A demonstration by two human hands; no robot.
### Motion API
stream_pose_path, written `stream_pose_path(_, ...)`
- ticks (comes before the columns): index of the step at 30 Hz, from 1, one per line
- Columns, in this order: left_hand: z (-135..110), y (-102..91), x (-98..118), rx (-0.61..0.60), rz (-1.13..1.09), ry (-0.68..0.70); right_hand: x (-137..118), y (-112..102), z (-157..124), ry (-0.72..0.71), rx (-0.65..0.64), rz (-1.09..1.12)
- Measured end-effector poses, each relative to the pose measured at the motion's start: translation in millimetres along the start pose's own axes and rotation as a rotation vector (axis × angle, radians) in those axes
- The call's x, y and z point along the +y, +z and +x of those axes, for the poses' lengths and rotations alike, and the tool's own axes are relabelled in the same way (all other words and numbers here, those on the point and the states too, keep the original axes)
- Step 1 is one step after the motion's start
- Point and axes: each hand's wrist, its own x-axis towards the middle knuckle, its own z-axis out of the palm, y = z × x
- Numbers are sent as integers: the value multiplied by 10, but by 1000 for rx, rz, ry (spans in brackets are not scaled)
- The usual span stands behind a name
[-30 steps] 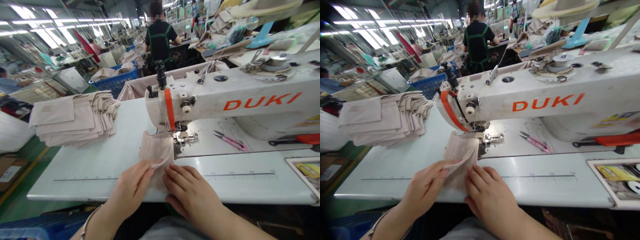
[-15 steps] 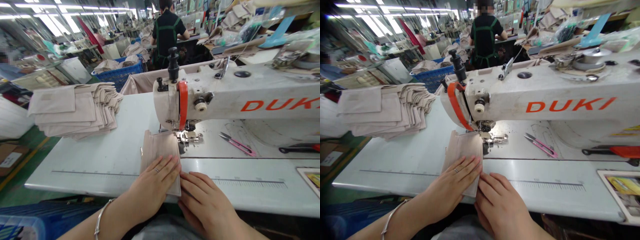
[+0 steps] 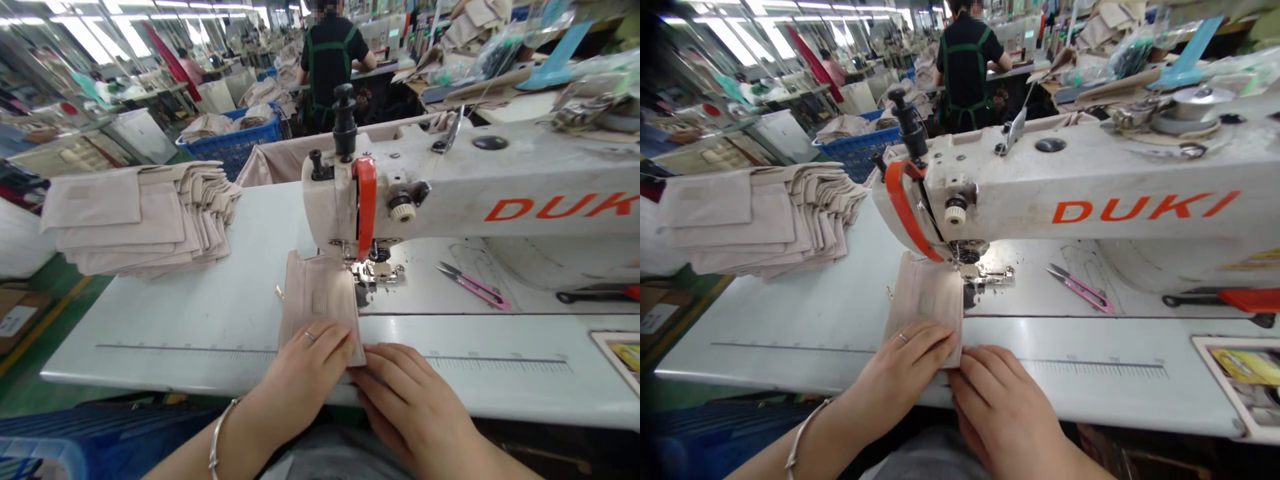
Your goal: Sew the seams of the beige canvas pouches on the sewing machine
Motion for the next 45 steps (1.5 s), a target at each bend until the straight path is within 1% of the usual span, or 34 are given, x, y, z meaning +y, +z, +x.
stream_pose_path(3, -44, 93, -53, 58, -81, 6, 19, -20, -53, -4, -30, 50)
stream_pose_path(7, -89, 119, -112, 128, -175, 63, 37, -52, -116, 24, -67, 62)
stream_pose_path(11, -105, 98, -98, 122, -259, 105, 42, -91, -127, 9, -87, 68)
stream_pose_path(14, -102, 94, -85, 110, -299, 77, 48, -106, -119, -1, -87, 78)
stream_pose_path(18, -95, 103, -80, 142, -340, 42, 58, -98, -108, 0, -86, 80)
stream_pose_path(21, -81, 94, -73, 117, -320, 64, 61, -90, -106, 13, -82, 103)
stream_pose_path(26, -49, 52, -69, 75, -280, 98, 58, -107, -104, 112, -50, 189)
stream_pose_path(28, -52, 45, -80, 72, -279, 110, 54, -124, -87, 90, -65, 161)
stream_pose_path(30, -60, 48, -97, 77, -282, 124, 50, -140, -56, 32, -83, 120)
stream_pose_path(34, -45, 50, -141, 71, -268, 158, 51, -154, 19, -30, -68, 53)
stream_pose_path(40, 73, 25, -269, 123, -209, 191, 96, -139, 123, -15, -85, 12)
stream_pose_path(45, 181, 21, -416, 125, -179, 222, 152, -143, 247, 9, -135, -22)
